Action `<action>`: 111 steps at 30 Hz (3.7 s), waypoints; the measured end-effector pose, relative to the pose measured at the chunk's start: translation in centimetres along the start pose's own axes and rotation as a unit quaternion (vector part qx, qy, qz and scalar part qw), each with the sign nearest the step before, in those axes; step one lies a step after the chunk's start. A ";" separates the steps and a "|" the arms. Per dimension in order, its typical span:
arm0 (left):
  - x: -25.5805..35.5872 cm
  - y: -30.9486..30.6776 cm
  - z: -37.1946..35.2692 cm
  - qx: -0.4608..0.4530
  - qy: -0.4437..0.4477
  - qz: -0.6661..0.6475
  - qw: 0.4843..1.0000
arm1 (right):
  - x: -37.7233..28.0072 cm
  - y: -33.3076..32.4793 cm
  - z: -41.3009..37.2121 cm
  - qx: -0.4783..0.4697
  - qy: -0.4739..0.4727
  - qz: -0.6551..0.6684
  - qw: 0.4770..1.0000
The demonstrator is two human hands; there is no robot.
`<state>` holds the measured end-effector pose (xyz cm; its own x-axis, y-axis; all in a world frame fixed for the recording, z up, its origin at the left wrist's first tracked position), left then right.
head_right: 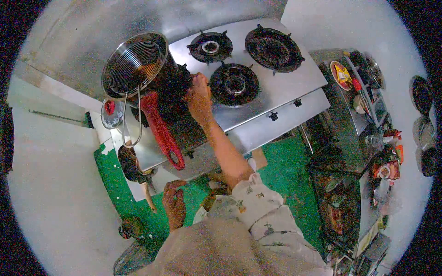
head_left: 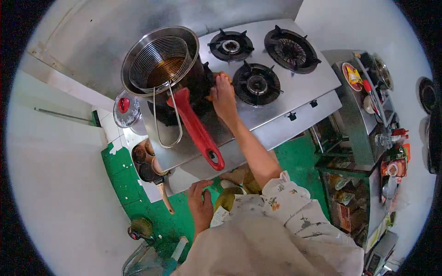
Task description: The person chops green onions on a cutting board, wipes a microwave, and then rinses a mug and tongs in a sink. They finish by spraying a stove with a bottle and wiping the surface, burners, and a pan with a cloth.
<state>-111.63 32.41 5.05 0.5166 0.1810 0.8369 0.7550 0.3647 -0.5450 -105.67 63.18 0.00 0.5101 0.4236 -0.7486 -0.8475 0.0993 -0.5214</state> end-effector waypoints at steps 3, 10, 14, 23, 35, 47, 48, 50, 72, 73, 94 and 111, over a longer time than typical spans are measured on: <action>0.2 0.8 -0.1 -0.011 0.004 -0.004 1.000 | -0.4 -1.7 -1.9 0.015 -0.085 -0.043 0.995; 0.5 1.6 -0.4 -0.009 0.021 0.010 1.000 | -0.2 -9.6 -6.5 -0.128 -0.100 0.016 0.987; 0.4 1.4 -0.4 -0.001 0.012 -0.010 1.000 | 2.9 -13.8 -8.0 -0.151 -0.101 -0.008 0.983; 0.3 1.2 -0.6 -0.001 -0.039 -0.019 0.999 | 13.3 -22.2 -5.2 0.005 -0.013 0.021 1.000; -0.5 0.2 -1.0 0.001 -0.002 -0.010 1.000 | 1.7 -10.7 -11.7 0.039 0.058 -0.010 0.998; -5.0 -6.1 -5.0 0.078 -0.068 -0.001 0.995 | -14.5 7.7 -17.1 -0.176 -0.167 -0.032 0.970; -5.3 -6.6 -5.4 0.088 -0.071 0.005 0.994 | -15.7 8.9 -17.7 -0.189 -0.176 0.006 0.966; -6.2 -7.1 -6.4 0.107 -0.073 0.001 0.992 | -16.7 10.0 -18.6 -0.206 -0.187 0.045 0.959; -9.2 -8.1 -7.4 0.182 -0.093 0.009 0.979 | -10.7 5.3 -17.6 -0.246 -0.276 -0.182 0.911; -8.7 -8.1 -7.0 0.187 -0.096 0.008 0.978 | -11.8 6.2 -17.7 -0.249 -0.281 -0.181 0.909; -11.5 -15.7 -0.7 0.206 -0.147 -0.034 0.967 | -19.3 21.9 -5.7 -0.093 -0.193 -0.078 0.974; -20.5 -25.8 3.2 0.192 -0.144 -0.070 0.968 | -16.4 30.3 8.2 0.086 0.043 -0.212 0.973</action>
<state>-142.96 22.23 2.11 0.2448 0.3315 0.9112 0.5748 0.7072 -0.4117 -140.90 66.60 -0.19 0.8230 0.2360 -0.5168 -0.5669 0.4001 -0.7201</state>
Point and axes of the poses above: each hand's wrist, its own z-axis towards the middle knuckle, its own y-axis out of the palm, x = y × z, the point moved 6 cm from there along z, towards the middle knuckle
